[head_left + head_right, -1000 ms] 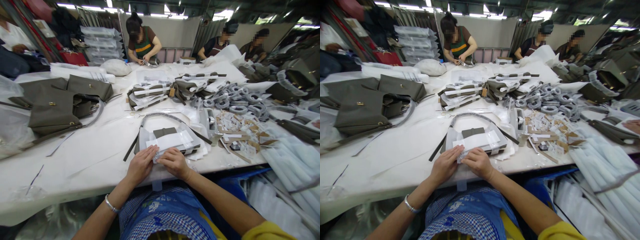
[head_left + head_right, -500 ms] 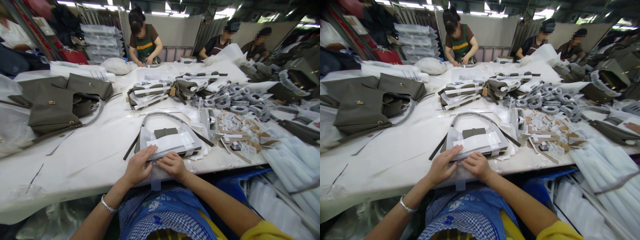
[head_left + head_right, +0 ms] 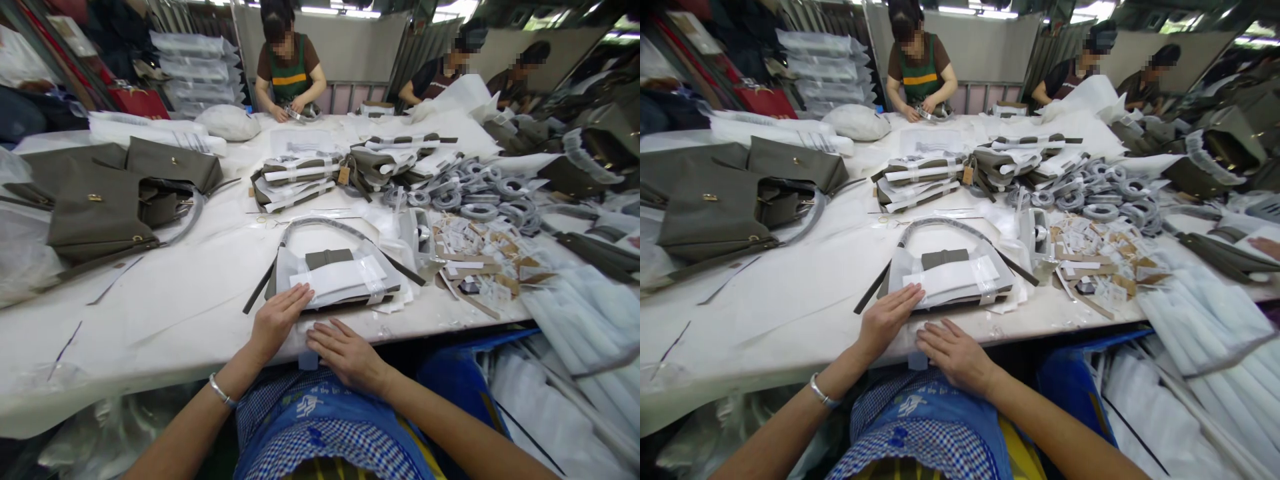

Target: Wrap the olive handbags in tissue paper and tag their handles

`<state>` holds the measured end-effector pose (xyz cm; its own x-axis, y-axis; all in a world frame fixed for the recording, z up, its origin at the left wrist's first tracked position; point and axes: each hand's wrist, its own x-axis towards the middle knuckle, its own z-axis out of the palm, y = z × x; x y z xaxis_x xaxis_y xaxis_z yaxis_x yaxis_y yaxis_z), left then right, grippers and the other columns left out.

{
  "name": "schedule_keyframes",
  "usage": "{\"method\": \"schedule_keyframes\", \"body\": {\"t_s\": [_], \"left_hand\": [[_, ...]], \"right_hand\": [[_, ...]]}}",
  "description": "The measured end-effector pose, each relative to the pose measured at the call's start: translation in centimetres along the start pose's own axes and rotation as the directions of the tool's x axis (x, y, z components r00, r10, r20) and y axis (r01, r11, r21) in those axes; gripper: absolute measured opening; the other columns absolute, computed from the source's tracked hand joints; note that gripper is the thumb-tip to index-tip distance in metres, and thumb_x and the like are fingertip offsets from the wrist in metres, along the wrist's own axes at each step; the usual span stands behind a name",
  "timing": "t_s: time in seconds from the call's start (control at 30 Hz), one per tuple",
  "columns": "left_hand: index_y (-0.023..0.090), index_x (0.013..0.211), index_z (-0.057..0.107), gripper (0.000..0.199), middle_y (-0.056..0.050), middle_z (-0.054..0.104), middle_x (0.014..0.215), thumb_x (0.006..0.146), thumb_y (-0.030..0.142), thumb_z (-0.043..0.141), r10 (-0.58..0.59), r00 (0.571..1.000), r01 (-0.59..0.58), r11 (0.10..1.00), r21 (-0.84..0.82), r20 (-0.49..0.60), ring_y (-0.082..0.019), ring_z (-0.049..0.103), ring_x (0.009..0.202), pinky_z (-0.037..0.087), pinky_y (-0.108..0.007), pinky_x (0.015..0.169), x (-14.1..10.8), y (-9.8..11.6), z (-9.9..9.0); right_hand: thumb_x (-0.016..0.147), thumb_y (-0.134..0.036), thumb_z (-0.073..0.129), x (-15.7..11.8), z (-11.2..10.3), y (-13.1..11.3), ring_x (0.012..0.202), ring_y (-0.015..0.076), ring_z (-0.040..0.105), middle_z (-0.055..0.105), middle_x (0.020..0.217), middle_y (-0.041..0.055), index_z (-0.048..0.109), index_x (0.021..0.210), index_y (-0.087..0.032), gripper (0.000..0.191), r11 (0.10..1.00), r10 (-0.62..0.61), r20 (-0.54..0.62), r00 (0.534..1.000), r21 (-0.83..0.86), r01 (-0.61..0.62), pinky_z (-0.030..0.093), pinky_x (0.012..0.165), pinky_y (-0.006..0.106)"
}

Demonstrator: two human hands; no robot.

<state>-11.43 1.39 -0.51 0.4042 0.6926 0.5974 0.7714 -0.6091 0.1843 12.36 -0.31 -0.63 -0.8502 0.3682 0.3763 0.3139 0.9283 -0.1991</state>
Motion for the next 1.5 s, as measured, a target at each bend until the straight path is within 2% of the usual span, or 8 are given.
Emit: {"method": "schedule_keyframes", "body": {"t_s": [0.1,0.37,0.57,0.73,0.93,1.13,1.33,1.5], "left_hand": [[0.024,0.144,0.045,0.052,-0.007,0.060,0.137,0.094,0.008,0.050,-0.004,1.000,0.004,1.000,-0.001,-0.006,-0.022,0.055,0.129,0.053,-0.041,0.102,0.2,0.2,-0.2],[0.024,0.143,0.046,0.051,-0.006,0.058,0.139,0.095,0.007,0.050,-0.015,1.000,0.015,1.000,0.011,-0.006,-0.022,0.054,0.129,0.053,-0.041,0.103,0.2,0.3,-0.1],[0.025,0.144,0.045,0.052,-0.007,0.058,0.139,0.095,0.008,0.050,-0.034,0.999,0.035,0.999,0.017,-0.018,-0.022,0.052,0.131,0.052,-0.042,0.104,-0.3,0.7,0.3],[0.023,0.140,0.050,0.047,-0.009,0.061,0.136,0.095,0.009,0.048,-0.042,0.999,0.042,0.999,0.022,-0.020,-0.023,0.055,0.127,0.053,-0.041,0.101,-0.4,0.8,0.5],[0.020,0.117,0.064,0.027,-0.009,0.070,0.112,0.094,0.013,0.051,-0.106,0.986,0.110,0.994,0.020,-0.132,-0.022,0.066,0.105,0.058,-0.036,0.088,-0.2,0.9,0.6],[0.018,0.111,0.062,0.022,-0.009,0.071,0.106,0.094,0.013,0.049,-0.178,0.969,0.175,0.984,-0.036,-0.172,-0.019,0.068,0.100,0.058,-0.030,0.089,-0.2,1.0,0.5],[0.021,0.120,0.062,0.032,-0.009,0.068,0.121,0.093,0.009,0.050,-0.094,0.980,0.098,0.995,0.014,-0.177,-0.020,0.066,0.108,0.057,-0.031,0.091,-0.2,1.1,0.5],[0.018,0.122,0.060,0.033,-0.006,0.070,0.120,0.093,0.006,0.050,-0.080,0.988,0.083,0.996,0.016,-0.132,-0.020,0.063,0.112,0.054,-0.035,0.099,0.0,1.1,0.2]], "right_hand": [[0.093,-0.013,0.049,-0.3,1.1,-0.6,0.143,0.0243,0.036,0.050,0.147,0.0101,0.046,0.143,-0.013,0.050,1.000,-0.018,0.061,0.998,0.020,0.017,0.032,0.118,0.048],[0.092,-0.008,0.050,1.0,3.0,-0.5,0.104,0.0157,0.070,0.076,0.104,0.0069,0.067,0.111,-0.016,0.026,0.991,-0.022,-0.344,0.939,0.116,0.066,0.053,0.099,0.033],[0.087,-0.003,0.046,0.8,0.1,-1.6,0.093,0.0144,0.073,0.077,0.099,0.0032,0.068,0.106,-0.020,0.033,0.961,0.121,-0.369,0.922,0.278,-0.015,0.056,0.090,0.030],[0.085,-0.004,0.050,4.5,-3.6,1.4,0.083,0.0157,0.072,0.077,0.092,0.0009,0.071,0.101,-0.023,0.033,0.972,0.175,-0.367,0.914,0.212,-0.101,0.054,0.084,0.031],[0.083,-0.016,0.071,9.3,-4.1,5.9,0.079,0.0169,0.069,0.077,0.080,-0.0033,0.075,0.080,-0.027,0.012,0.918,0.390,-0.211,0.896,0.162,-0.361,0.045,0.080,0.032],[0.074,-0.027,0.083,11.2,-3.4,7.6,0.083,0.0186,0.061,0.072,0.081,-0.0001,0.074,0.071,-0.023,0.010,0.904,0.410,-0.030,0.911,0.147,-0.402,0.042,0.072,0.030],[0.077,-0.030,0.080,12.8,-3.9,8.8,0.073,0.0123,0.059,0.066,0.091,-0.0019,0.072,0.078,-0.023,0.011,0.849,0.485,0.172,0.857,0.144,-0.509,0.038,0.063,0.025],[0.077,-0.032,0.080,13.8,-3.3,9.6,0.077,0.0145,0.060,0.066,0.085,-0.0020,0.068,0.078,-0.023,0.015,0.838,0.509,0.197,0.838,0.108,-0.534,0.037,0.064,0.025]]}}
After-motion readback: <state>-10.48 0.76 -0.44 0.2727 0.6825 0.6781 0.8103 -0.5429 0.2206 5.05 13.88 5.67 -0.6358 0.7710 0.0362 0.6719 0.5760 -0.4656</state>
